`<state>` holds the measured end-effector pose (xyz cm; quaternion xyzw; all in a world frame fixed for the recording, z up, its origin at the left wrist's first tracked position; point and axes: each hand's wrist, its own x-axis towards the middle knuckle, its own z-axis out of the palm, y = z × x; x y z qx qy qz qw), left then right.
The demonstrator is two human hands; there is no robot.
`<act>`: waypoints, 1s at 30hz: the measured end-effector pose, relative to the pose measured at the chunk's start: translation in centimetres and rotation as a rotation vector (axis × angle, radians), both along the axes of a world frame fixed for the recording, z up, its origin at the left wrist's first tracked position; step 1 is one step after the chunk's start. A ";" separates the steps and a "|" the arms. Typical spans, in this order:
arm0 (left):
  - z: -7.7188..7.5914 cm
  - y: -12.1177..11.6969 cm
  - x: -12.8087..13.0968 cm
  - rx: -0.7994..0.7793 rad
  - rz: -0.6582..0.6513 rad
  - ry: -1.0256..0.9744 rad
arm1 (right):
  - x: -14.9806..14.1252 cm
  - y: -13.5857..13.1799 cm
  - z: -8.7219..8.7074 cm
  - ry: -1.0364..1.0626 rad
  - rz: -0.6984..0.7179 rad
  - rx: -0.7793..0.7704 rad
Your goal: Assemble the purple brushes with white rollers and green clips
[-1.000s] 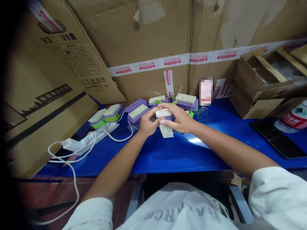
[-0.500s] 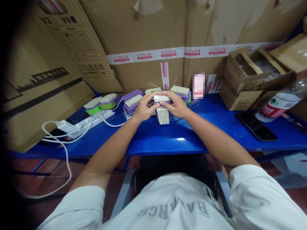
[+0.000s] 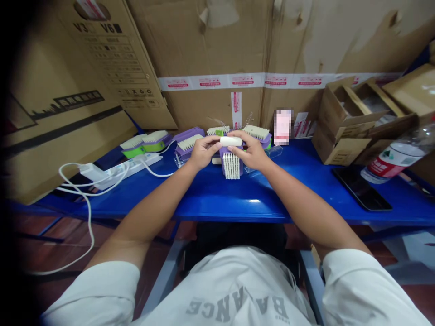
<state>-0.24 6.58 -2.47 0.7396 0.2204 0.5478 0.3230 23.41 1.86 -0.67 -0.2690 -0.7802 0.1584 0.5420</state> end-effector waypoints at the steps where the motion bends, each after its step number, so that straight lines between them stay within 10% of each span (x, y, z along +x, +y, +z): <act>1: 0.1 0.0 -0.1 -0.005 -0.001 -0.002 | 0.0 0.0 0.0 -0.004 -0.010 -0.009; 30: 1.9 -2.5 0.9 -0.353 -0.356 -0.136 | -0.8 -0.4 0.1 0.129 -0.011 -0.153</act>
